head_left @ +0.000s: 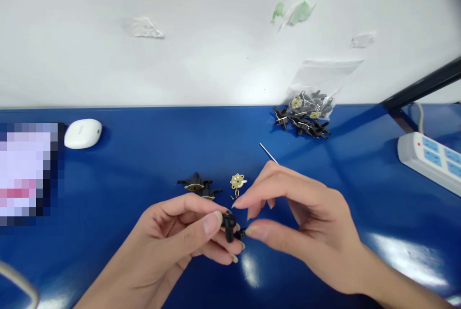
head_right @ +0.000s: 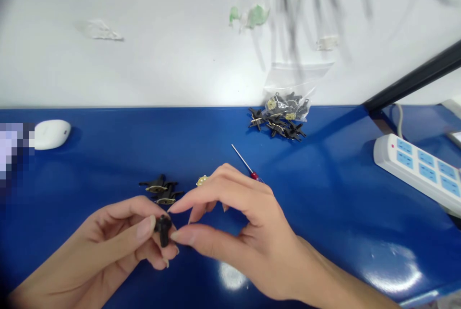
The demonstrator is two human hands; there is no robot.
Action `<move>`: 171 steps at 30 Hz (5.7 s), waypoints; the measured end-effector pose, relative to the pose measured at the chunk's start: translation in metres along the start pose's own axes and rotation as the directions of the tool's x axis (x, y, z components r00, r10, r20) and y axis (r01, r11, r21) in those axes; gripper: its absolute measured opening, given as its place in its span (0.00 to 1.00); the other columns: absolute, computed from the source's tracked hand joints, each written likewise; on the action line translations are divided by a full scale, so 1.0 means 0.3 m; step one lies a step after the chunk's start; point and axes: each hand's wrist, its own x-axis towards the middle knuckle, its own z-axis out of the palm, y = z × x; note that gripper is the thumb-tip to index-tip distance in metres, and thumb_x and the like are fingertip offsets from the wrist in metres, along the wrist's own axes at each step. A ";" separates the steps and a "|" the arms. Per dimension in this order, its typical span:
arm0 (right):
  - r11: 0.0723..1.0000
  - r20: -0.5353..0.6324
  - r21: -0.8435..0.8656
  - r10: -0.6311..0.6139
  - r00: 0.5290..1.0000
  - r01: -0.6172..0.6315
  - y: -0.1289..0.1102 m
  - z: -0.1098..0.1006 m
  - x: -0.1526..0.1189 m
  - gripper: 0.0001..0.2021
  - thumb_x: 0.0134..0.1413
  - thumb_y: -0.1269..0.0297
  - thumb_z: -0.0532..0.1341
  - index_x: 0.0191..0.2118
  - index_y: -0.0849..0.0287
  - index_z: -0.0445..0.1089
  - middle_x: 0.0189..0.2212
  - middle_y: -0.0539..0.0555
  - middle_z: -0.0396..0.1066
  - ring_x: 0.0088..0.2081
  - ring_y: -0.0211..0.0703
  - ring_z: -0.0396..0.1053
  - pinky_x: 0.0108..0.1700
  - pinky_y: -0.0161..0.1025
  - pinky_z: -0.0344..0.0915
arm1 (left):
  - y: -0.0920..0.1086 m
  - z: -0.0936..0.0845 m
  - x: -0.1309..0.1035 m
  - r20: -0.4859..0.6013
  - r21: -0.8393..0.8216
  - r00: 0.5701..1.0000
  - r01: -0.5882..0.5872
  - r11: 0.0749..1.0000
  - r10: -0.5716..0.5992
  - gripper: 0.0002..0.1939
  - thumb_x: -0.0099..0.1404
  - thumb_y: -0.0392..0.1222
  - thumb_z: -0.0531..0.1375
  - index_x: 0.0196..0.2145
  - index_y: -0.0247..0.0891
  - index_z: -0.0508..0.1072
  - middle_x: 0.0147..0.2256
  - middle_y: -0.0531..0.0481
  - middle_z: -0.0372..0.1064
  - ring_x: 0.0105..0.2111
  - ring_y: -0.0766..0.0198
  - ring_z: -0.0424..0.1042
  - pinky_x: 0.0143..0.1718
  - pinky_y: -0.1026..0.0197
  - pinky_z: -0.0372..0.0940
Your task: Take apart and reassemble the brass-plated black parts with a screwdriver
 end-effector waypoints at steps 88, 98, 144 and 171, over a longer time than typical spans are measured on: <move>0.894 -0.031 -0.432 -0.146 0.989 0.118 0.045 0.033 -0.010 0.05 0.78 0.72 0.67 0.49 0.55 0.74 0.43 0.49 0.78 0.46 0.41 0.73 0.49 0.42 0.70 | 0.003 0.002 -0.005 -0.090 0.123 0.996 -0.014 0.992 0.025 0.15 0.62 0.57 0.84 0.33 0.45 0.93 0.29 0.48 0.88 0.28 0.64 0.85 0.34 0.74 0.79; 0.876 -0.058 -0.478 -0.104 0.993 0.064 0.064 0.031 -0.001 0.06 0.77 0.75 0.66 0.47 0.55 0.74 0.41 0.50 0.79 0.42 0.42 0.74 0.51 0.47 0.71 | -0.012 0.004 -0.012 -0.091 0.070 0.996 0.000 0.998 0.007 0.14 0.63 0.55 0.84 0.35 0.45 0.93 0.30 0.48 0.88 0.28 0.65 0.84 0.33 0.73 0.79; 0.972 -0.047 -0.120 -0.208 0.977 0.201 -0.035 0.023 -0.023 0.07 0.72 0.69 0.75 0.51 0.53 0.83 0.39 0.48 0.89 0.35 0.38 0.83 0.40 0.39 0.84 | 0.028 0.001 -0.012 0.053 0.263 0.995 -0.092 0.961 0.081 0.04 0.66 0.44 0.82 0.33 0.47 0.95 0.31 0.48 0.86 0.32 0.62 0.81 0.38 0.67 0.76; 0.961 0.128 -0.226 -0.132 0.983 0.158 0.020 -0.004 -0.037 0.07 0.81 0.64 0.67 0.57 0.58 0.75 0.45 0.50 0.77 0.46 0.35 0.73 0.49 0.32 0.72 | -0.007 0.000 -0.014 -0.016 0.445 0.942 -0.293 0.846 0.334 0.10 0.76 0.53 0.74 0.48 0.47 0.87 0.34 0.52 0.89 0.31 0.60 0.87 0.36 0.65 0.82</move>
